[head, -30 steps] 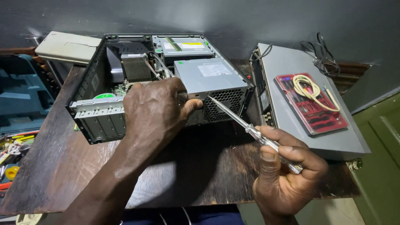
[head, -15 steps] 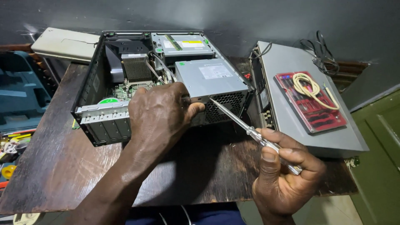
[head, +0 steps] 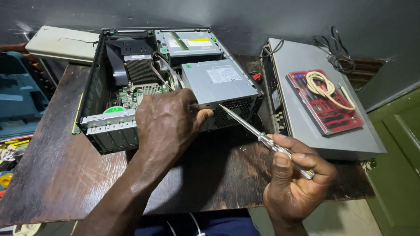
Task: Unscrewing a power supply from a computer case and manipulating internal components and cables.
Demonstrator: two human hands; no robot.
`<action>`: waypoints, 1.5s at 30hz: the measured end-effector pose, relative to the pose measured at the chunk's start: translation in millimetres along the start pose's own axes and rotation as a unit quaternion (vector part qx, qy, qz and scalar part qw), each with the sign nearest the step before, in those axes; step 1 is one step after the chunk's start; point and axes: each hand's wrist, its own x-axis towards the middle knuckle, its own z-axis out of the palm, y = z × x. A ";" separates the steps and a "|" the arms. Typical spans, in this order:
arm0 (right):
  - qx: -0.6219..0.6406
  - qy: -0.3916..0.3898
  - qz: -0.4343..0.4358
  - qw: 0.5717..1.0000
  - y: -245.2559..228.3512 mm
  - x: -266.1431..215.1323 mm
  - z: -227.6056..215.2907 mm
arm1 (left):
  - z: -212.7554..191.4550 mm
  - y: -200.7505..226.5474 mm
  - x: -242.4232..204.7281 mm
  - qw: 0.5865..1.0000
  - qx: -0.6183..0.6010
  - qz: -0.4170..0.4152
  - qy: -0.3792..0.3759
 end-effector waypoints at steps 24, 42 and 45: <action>-0.190 -0.089 0.302 0.930 -12.5 -45.9 -35.6 | 64.2 0.6 -57.3 0.999 -0.010 0.019 0.041; 0.075 -0.214 0.594 0.771 10.7 -43.8 -45.7 | 66.6 -6.8 -66.3 0.996 -0.008 0.058 0.068; -0.065 -0.287 0.516 0.805 12.8 -38.9 -52.8 | 68.8 -8.9 -65.9 0.997 0.003 0.057 0.056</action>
